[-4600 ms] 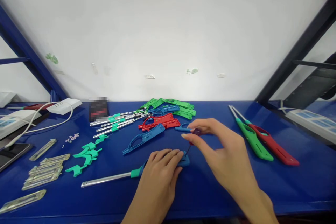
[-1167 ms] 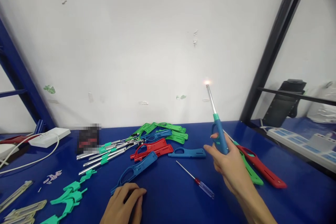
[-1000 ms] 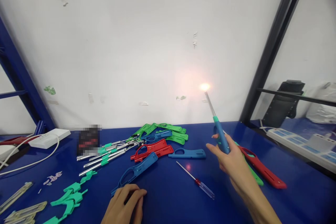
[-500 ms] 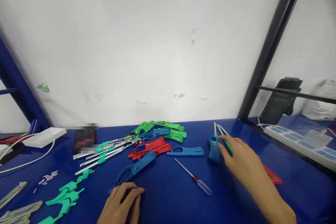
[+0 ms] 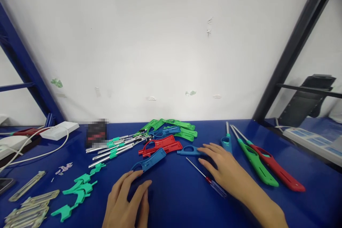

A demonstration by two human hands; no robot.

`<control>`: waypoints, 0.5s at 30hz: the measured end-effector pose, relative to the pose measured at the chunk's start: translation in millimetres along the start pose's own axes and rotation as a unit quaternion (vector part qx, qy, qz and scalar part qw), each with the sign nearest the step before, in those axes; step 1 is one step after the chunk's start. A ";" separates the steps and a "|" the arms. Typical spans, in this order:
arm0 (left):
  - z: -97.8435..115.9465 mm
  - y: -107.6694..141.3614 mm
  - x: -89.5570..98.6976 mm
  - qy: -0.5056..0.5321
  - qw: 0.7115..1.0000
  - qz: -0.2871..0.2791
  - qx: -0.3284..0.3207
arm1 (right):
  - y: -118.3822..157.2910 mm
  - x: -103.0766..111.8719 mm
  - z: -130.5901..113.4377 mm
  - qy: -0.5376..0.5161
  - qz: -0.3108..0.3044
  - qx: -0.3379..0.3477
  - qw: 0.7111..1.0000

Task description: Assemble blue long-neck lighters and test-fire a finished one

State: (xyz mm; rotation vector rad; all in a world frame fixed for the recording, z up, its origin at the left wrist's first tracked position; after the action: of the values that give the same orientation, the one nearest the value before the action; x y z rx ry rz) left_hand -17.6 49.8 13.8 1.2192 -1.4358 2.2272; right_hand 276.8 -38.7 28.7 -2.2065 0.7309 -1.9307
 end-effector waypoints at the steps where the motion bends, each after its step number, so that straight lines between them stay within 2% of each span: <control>1: -2.8 1.6 -1.1 -0.011 1.000 0.000 0.012 | -0.5 -0.3 1.3 0.003 0.003 0.001 1.000; 6: -13.5 6.1 -10.5 -0.060 0.996 -0.014 0.070 | -2.7 2.2 6.4 0.001 0.012 0.007 1.000; 15: -12.8 6.0 -10.7 -0.014 0.996 -0.034 0.078 | -3.9 -10.5 18.6 -0.024 -0.025 0.005 0.999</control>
State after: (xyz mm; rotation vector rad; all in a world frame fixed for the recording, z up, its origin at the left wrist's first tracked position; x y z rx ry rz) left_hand -20.9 60.1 -0.2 1.3323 -1.2284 2.3214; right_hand 295.0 -34.9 17.5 -2.2781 0.6628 -1.8909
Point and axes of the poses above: each hand's wrist, its own y-axis away from the middle knuckle, its own x-axis out of the back of the hand, z = x × y, the point moved 9 cm from there along -y, towards the middle knuckle, and after that the axes turned 2 degrees about y, right-handed, at the moved point
